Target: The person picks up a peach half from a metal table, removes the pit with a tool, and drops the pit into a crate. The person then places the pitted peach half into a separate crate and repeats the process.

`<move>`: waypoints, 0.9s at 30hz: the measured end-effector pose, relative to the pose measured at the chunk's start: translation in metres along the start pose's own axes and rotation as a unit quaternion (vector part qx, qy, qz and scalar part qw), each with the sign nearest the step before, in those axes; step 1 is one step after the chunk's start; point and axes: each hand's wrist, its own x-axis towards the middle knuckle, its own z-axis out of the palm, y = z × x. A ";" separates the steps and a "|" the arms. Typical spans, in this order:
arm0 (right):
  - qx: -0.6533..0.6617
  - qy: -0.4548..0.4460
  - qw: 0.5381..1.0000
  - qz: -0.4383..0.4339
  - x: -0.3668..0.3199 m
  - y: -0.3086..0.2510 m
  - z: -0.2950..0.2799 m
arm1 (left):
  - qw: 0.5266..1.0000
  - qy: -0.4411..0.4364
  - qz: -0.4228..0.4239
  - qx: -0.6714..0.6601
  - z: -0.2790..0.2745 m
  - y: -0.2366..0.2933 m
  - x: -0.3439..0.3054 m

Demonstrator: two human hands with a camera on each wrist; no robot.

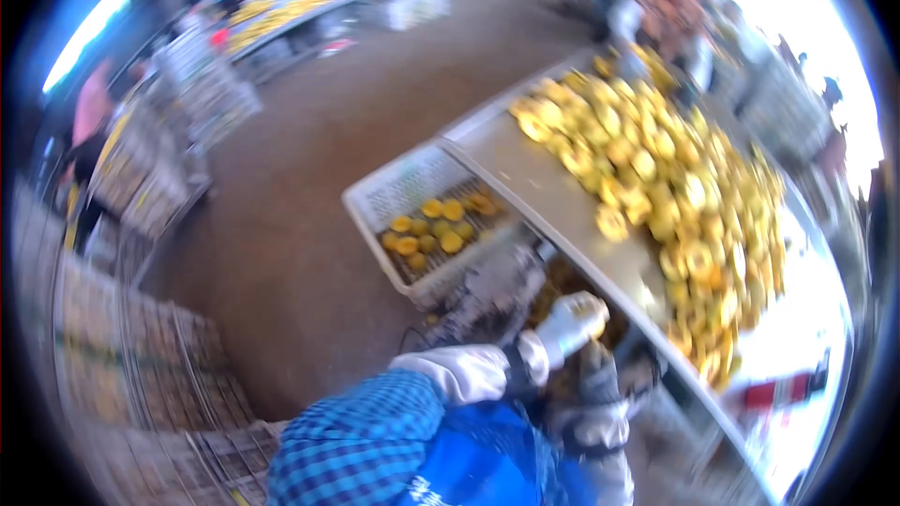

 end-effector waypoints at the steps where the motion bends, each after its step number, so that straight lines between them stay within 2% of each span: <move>1: 0.075 -0.027 0.994 0.079 0.012 -0.014 -0.002 | 0.999 -0.017 -0.035 0.008 0.000 -0.006 0.004; 2: 0.147 -0.050 0.972 0.174 0.023 -0.022 -0.003 | 0.999 -0.033 -0.004 0.039 0.000 -0.006 0.007; 4: 0.183 -0.077 0.949 0.243 0.035 -0.029 -0.003 | 0.997 -0.062 -0.038 -0.004 -0.006 -0.012 0.017; 7: 0.174 -0.103 0.946 0.253 0.045 -0.030 0.000 | 0.990 -0.136 -0.035 -0.012 -0.012 0.003 0.022; 8: 0.174 -0.109 0.946 0.252 0.048 -0.032 0.002 | 0.991 -0.129 -0.011 0.026 -0.012 0.006 0.023; 10: 0.172 -0.123 0.944 0.253 0.052 -0.035 0.008 | 0.966 -0.142 -0.044 0.212 -0.019 0.017 0.021; 13: 0.175 -0.139 0.943 0.248 0.059 -0.042 0.017 | 0.945 -0.184 -0.043 0.267 -0.028 0.026 0.018; 14: 0.176 -0.143 0.942 0.247 0.060 -0.044 0.018 | 0.959 -0.168 -0.044 0.225 -0.029 0.022 0.018; 15: 0.177 -0.146 0.940 0.251 0.059 -0.044 0.018 | 0.976 -0.165 -0.067 0.122 -0.030 0.011 0.022; 17: 0.183 -0.153 0.939 0.246 0.056 -0.045 0.019 | 0.981 -0.157 -0.089 -0.069 -0.032 0.009 0.023; 20: 0.189 -0.163 0.935 0.252 0.056 -0.045 0.019 | 0.977 -0.088 -0.128 -0.144 -0.037 0.010 0.017; 22: 0.198 -0.169 0.931 0.255 0.055 -0.047 0.019 | 0.988 -0.066 -0.135 0.026 -0.034 0.033 0.009; 24: 0.209 -0.169 0.929 0.256 0.053 -0.051 0.017 | 0.978 -0.110 -0.091 0.149 -0.031 0.040 0.010; 26: 0.223 -0.167 0.925 0.259 0.052 -0.052 0.014 | 0.888 -0.224 0.083 0.392 -0.034 0.040 0.015; 27: 0.238 -0.166 0.920 0.262 0.048 -0.053 0.011 | 0.855 -0.271 0.135 0.422 -0.035 0.039 0.015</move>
